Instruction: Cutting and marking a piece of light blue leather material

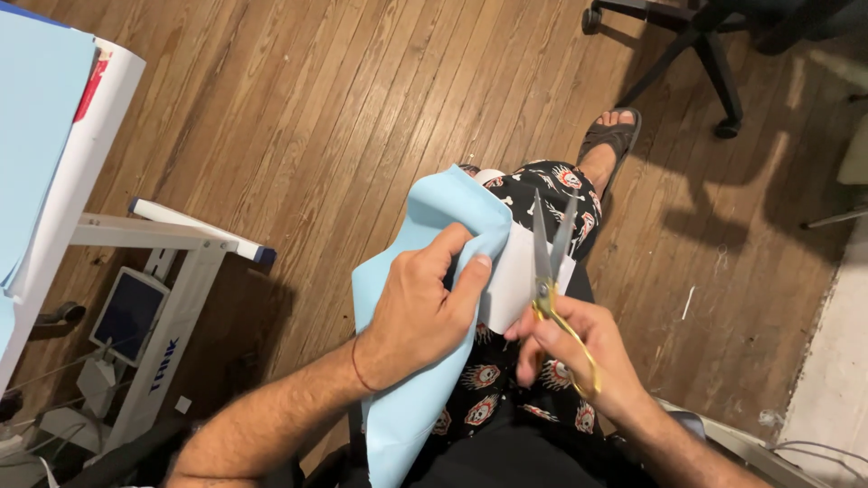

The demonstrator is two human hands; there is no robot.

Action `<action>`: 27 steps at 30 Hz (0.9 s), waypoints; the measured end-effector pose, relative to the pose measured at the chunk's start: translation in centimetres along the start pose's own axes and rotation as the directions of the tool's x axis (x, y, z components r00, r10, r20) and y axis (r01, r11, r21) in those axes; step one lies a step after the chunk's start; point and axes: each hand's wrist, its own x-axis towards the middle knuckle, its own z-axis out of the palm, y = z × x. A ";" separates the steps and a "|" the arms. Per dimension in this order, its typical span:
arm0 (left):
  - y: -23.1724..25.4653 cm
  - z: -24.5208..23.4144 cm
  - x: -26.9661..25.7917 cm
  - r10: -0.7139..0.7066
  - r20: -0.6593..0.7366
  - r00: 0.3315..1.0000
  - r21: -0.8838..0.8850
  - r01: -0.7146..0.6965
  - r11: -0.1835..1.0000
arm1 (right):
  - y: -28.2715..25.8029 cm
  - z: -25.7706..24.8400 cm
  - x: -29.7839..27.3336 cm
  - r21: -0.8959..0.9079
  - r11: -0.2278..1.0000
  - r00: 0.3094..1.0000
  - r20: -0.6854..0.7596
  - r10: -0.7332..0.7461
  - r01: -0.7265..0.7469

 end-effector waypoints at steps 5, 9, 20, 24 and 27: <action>0.5 0.1 0.3 0.020 -0.018 1.000 -0.044 -0.020 0.999 | -2.1 0.0 -2.1 -0.068 0.984 0.983 0.089 -0.159 0.165; 1.4 0.1 1.7 -0.006 0.006 1.000 0.020 0.006 1.000 | -2.6 0.4 0.2 -0.104 0.925 0.930 0.080 -0.359 0.366; 1.5 -7.6 6.6 -0.110 0.385 0.916 0.110 0.073 0.991 | 4.4 -2.0 5.6 0.151 0.790 0.799 0.003 -0.601 0.594; -3.1 -3.8 5.5 0.070 0.304 0.950 0.275 -0.158 0.949 | 4.4 -2.4 5.6 0.150 0.800 0.808 0.014 -0.589 0.581; -2.1 -1.9 4.5 0.373 0.178 0.911 0.501 -0.410 0.762 | 4.0 -2.5 5.5 0.149 0.810 0.819 -0.004 -0.573 0.567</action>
